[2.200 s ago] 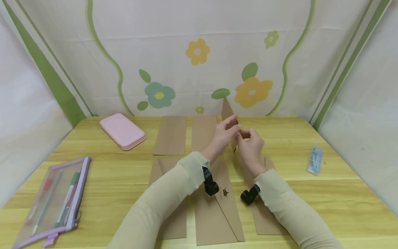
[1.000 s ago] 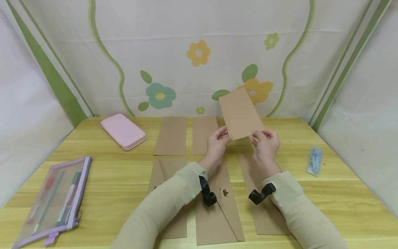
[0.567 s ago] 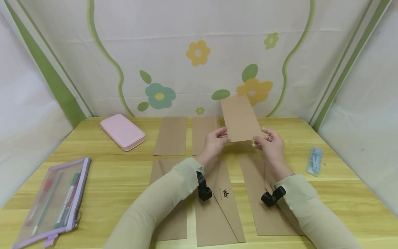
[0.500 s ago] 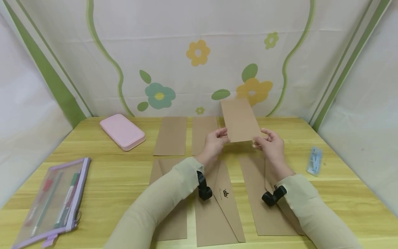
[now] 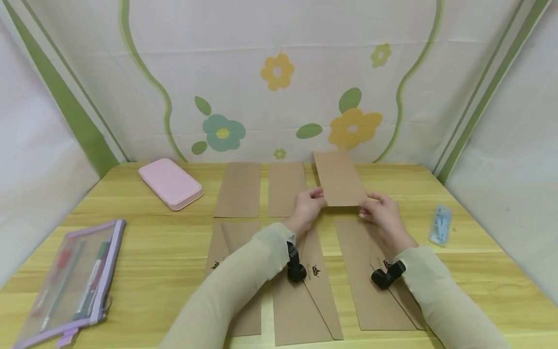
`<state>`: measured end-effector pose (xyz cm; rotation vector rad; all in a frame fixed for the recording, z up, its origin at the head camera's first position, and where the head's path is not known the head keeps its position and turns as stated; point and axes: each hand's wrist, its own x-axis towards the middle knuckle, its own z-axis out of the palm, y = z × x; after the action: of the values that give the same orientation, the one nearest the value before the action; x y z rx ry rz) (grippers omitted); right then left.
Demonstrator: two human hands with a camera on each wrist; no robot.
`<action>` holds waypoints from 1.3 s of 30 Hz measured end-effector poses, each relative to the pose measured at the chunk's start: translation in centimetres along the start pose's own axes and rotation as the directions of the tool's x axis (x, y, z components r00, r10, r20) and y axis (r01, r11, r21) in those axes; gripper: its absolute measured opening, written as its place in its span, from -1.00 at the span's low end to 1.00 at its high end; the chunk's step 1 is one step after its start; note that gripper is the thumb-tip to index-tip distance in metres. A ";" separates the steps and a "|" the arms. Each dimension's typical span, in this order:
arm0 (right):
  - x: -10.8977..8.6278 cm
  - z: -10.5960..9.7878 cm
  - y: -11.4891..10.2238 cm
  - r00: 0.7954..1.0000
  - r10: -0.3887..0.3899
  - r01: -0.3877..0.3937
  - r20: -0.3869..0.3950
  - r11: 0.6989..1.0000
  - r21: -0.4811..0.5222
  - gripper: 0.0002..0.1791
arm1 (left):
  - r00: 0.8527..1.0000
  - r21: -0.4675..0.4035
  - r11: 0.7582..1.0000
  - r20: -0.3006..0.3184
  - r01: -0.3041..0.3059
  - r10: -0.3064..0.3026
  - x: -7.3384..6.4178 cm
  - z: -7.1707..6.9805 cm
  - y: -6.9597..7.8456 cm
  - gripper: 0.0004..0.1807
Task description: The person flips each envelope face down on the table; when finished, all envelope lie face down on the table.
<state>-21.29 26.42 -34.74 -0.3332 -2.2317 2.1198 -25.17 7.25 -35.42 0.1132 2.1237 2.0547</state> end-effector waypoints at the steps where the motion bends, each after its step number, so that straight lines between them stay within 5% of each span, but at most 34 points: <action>1: 0.0 -0.1 0.2 1.000 0.003 -0.003 0.005 1.000 0.000 -0.32 | 1.000 0.003 1.000 0.001 0.011 -0.011 0.0 0.1 -0.1 -0.53; 20: 0.0 -0.2 0.7 0.997 0.073 -0.074 -0.014 0.994 -0.080 -0.33 | 0.994 0.084 0.993 0.063 0.084 -0.089 0.0 0.1 -0.6 -0.49; 39: 0.0 0.0 0.3 0.989 0.122 -0.123 -0.083 0.992 -0.017 -0.38 | 0.997 0.127 0.990 0.050 0.059 -0.066 0.1 0.6 -0.5 -0.43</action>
<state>-21.25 26.41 -35.07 -0.5619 -2.2450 2.0977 -25.11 7.87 -35.94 0.1164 2.1938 1.8627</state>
